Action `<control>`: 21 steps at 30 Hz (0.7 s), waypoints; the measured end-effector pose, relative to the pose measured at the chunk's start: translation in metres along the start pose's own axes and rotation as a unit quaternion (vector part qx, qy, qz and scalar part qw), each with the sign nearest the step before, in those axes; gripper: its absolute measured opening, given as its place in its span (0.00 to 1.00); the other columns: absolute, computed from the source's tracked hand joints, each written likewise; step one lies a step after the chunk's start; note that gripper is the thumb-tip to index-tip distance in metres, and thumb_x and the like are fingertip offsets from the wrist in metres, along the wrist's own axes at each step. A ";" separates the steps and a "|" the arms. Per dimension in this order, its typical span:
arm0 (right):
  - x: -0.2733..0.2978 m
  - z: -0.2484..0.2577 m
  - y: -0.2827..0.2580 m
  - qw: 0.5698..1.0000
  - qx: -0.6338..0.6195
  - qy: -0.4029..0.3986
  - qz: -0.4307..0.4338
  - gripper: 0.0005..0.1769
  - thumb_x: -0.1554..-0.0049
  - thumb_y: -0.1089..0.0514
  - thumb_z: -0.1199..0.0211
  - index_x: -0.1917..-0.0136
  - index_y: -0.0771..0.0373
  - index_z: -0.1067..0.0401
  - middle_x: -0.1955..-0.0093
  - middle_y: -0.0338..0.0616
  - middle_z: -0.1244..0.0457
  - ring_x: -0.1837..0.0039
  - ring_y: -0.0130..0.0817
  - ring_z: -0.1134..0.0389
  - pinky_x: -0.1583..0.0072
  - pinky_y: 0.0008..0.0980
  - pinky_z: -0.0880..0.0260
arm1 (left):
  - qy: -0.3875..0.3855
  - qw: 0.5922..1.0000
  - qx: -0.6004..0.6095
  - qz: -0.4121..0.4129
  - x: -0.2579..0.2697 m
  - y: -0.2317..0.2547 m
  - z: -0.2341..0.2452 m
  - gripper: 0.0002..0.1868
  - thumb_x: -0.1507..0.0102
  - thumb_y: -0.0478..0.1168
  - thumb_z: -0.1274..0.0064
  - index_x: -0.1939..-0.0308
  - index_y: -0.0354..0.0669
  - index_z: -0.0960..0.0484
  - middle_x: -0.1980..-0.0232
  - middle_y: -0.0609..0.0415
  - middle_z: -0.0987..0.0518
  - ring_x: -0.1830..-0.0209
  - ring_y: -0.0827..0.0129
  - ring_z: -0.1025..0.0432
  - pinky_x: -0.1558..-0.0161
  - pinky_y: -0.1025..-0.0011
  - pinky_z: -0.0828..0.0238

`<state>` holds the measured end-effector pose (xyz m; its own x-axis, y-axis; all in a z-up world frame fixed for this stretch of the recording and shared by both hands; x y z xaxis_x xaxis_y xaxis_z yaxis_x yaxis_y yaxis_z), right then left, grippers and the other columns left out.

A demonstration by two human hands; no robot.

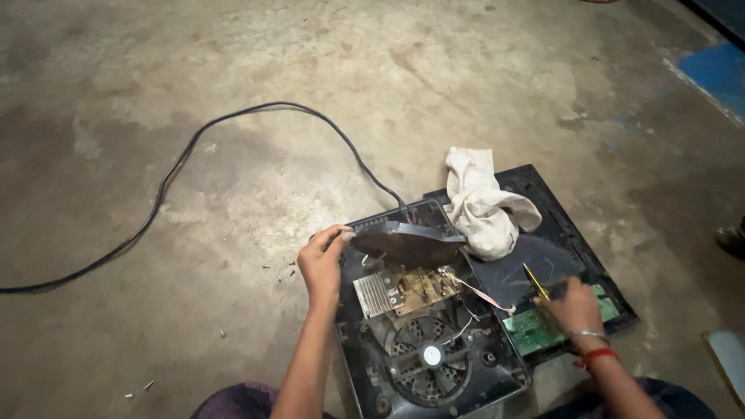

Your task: The person removes a fan from an open electronic device, wipes the interior with a white cloth, and uses a yellow screwdriver to clean the components. The person continues wiping various parts of the device's interior.

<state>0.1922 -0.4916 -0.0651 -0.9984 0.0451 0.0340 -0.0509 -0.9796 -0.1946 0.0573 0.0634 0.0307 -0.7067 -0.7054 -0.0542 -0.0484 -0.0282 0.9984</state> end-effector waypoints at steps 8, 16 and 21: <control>0.019 -0.025 0.036 0.990 -0.128 -0.042 -0.046 0.17 0.43 0.53 0.33 0.44 0.65 0.24 0.55 0.54 0.28 0.54 0.47 0.24 0.48 0.42 0.25 | 0.005 0.999 -0.033 0.004 0.001 0.008 0.002 0.09 0.43 0.34 0.36 0.59 0.39 0.11 0.63 0.56 0.15 0.66 0.77 0.26 0.61 0.77 0.30; 0.059 -0.008 -0.061 0.834 -0.440 -0.329 -0.055 0.14 0.39 0.56 0.42 0.45 0.69 0.28 0.60 0.45 0.33 0.66 0.28 0.36 0.64 0.29 0.34 | 0.019 1.000 -0.023 -0.005 0.006 0.010 0.007 0.09 0.44 0.33 0.35 0.59 0.39 0.10 0.64 0.56 0.14 0.64 0.77 0.24 0.59 0.76 0.28; 0.096 0.016 -0.129 0.828 -0.369 -0.422 -0.025 0.13 0.41 0.56 0.41 0.47 0.66 0.26 0.65 0.39 0.36 0.69 0.26 0.43 0.66 0.28 0.44 | 0.021 1.000 -0.003 -0.013 0.010 0.013 0.009 0.09 0.45 0.32 0.36 0.60 0.37 0.11 0.63 0.55 0.14 0.64 0.76 0.23 0.57 0.76 0.28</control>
<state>0.1034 -0.3641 -0.0215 -0.6377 -0.3763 0.6721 -0.4032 -0.5804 -0.7075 0.0431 0.0627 0.0430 -0.6746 -0.7339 -0.0800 -0.0625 -0.0512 0.9967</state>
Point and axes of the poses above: each hand's wrist, its own x-axis away from the middle knuckle, its own z-axis out of the back of the hand, y = z × x, the point moved 10 cm from there along -x, towards the middle knuckle
